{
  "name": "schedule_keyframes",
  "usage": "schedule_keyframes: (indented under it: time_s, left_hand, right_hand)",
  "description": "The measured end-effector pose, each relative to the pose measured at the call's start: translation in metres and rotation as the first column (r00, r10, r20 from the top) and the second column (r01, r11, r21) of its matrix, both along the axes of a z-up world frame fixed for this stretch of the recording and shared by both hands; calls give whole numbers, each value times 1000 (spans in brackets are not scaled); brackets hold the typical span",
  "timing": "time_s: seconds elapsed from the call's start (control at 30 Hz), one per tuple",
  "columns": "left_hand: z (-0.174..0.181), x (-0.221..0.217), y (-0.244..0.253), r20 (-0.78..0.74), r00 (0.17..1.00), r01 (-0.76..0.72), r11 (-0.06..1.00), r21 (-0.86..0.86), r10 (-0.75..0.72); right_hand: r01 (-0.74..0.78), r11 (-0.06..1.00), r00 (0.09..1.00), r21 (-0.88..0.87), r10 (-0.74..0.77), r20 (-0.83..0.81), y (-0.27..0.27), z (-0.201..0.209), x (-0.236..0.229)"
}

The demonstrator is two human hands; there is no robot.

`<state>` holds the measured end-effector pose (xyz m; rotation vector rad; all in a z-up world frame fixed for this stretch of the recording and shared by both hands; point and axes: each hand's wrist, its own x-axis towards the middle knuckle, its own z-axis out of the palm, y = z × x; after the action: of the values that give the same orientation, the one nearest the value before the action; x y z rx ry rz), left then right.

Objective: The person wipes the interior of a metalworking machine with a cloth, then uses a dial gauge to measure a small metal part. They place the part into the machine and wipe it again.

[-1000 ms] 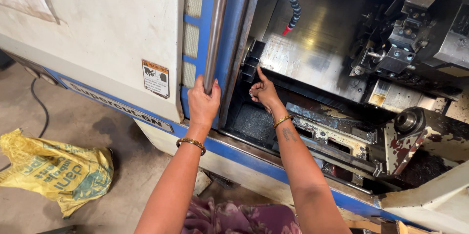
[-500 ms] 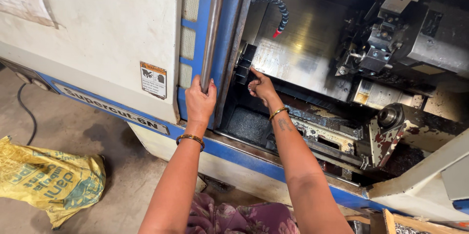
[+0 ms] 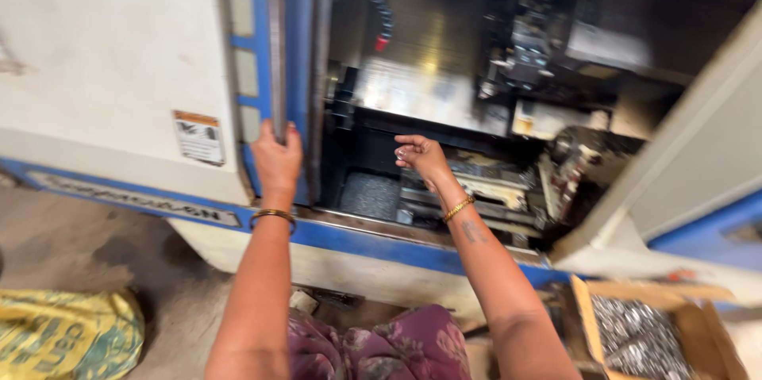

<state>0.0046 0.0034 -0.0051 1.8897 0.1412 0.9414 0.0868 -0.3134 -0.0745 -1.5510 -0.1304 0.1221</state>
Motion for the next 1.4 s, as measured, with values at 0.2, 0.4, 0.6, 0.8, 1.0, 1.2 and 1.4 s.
schedule_keyframes:
  time_s: [0.2, 0.4, 0.6, 0.8, 1.0, 1.2, 1.4]
  left_hand:
    - [-6, 1, -1, 42, 999, 0, 1000, 28, -1]
    - [-22, 11, 5, 71, 996, 60, 998, 3, -60]
    - [-39, 18, 10, 71, 989, 139, 986, -96, -133]
    - [-50, 15, -1, 96, 978, 194, 977, -88, -186]
    - [-51, 5, -23, 117, 961, 265, 956, -129, -251]
    - [-46, -2, -55, 153, 953, 278, 954, -112, -260]
    - [-32, -13, -99, -1, 967, 246, 943, -224, -253]
  right_hand:
    - [93, 990, 985, -102, -77, 151, -72, 76, -100]
    - [269, 792, 880, -548, 30, 474, -129, 119, -190]
    - [637, 631, 663, -443, -154, 733, -174, 146, -267]
    - [863, 432, 450, -263, -417, 790, -239, 175, -340]
    - [912, 319, 400, -257, -561, 725, -273, 169, -364]
    - [892, 355, 445, -279, -588, 675, -292, 160, -360]
    - [828, 465, 558, -313, -630, 541, -311, 162, -371]
